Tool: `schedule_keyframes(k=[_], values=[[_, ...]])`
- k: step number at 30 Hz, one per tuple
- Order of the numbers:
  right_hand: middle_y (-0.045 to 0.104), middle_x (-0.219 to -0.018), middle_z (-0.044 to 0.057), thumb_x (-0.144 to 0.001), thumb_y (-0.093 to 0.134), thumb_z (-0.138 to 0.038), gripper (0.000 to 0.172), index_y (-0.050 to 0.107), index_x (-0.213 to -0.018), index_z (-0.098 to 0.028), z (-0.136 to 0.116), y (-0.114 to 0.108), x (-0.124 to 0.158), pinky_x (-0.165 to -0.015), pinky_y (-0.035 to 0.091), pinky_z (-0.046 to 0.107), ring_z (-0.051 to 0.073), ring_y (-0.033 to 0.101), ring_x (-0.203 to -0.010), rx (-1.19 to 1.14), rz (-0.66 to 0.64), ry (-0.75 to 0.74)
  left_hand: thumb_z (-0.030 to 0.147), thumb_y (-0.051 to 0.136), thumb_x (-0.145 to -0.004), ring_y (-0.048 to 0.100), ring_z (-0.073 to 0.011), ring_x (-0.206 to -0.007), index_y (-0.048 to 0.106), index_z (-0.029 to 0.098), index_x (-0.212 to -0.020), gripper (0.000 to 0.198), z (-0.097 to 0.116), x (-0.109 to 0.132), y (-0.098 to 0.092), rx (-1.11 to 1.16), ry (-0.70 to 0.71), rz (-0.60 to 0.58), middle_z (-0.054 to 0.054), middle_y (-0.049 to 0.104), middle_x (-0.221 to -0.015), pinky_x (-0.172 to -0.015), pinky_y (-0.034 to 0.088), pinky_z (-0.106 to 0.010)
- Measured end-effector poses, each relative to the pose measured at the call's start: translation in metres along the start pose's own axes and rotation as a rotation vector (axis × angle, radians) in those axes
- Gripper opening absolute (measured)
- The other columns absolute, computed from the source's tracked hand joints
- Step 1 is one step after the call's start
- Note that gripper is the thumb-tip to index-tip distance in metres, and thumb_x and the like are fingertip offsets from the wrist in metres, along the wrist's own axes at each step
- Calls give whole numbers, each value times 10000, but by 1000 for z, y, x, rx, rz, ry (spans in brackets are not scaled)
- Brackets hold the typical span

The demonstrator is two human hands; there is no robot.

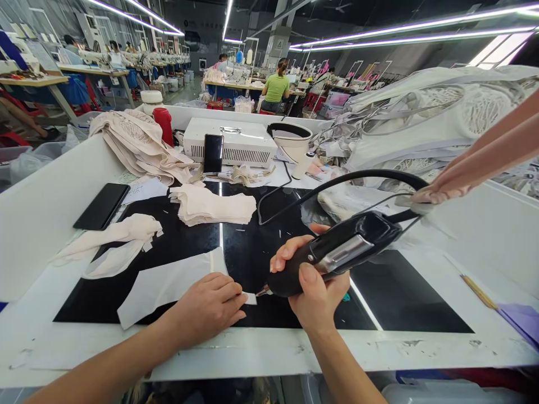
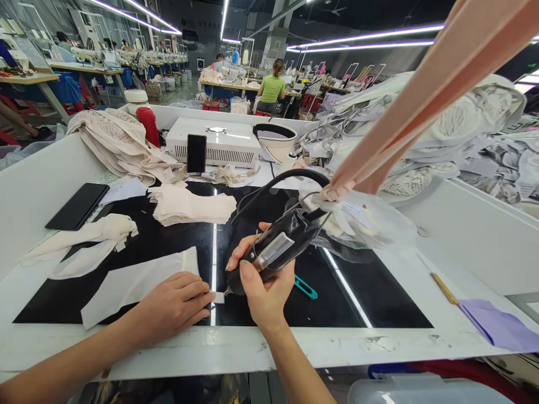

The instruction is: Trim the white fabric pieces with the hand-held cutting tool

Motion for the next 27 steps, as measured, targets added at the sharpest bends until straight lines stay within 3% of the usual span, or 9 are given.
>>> schedule_keyframes(k=[27], values=[[664, -820, -38, -902, 757, -302, 387, 602, -1257, -309, 0, 0, 10, -531, 575, 281, 127, 651, -597, 25, 3, 26, 258, 530, -1080, 675, -225, -921, 655, 138, -1109, 175, -2, 0, -2, 11, -22, 1, -55, 696, -969, -841, 589, -383]])
Point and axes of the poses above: each hand's wrist, its own x-axis away from the middle knuckle, its own y-axis out of the palm, z = x × y, the point moved 9 cm from there along -x, towards the middle knuckle
